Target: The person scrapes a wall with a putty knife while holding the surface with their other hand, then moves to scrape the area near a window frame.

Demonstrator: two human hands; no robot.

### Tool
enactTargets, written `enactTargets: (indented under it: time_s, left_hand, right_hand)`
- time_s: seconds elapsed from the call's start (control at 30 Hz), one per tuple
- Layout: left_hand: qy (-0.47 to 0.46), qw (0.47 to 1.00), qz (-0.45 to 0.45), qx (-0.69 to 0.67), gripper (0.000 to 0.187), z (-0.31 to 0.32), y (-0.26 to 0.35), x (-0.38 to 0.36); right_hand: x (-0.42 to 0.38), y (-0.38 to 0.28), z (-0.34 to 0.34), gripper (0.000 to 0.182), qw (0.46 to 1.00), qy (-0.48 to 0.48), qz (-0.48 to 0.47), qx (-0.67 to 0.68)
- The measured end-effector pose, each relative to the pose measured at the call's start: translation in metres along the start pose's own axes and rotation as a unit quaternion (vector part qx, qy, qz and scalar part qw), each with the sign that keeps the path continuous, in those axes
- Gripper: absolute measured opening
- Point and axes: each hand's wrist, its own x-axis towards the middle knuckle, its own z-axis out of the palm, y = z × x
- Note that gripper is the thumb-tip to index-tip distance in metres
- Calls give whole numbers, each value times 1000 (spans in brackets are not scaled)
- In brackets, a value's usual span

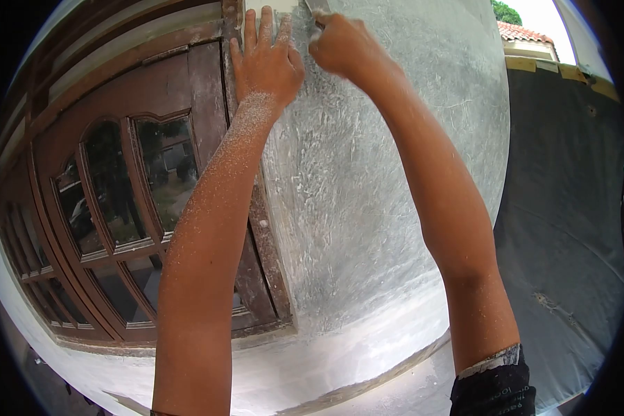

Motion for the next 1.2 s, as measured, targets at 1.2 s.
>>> enactTargets:
  time_s: [1.2]
  left_hand:
    - [1,1000,-11,6,55,1,2,2]
  right_hand:
    - [-2,9,-3,46,999,-29,26,-13]
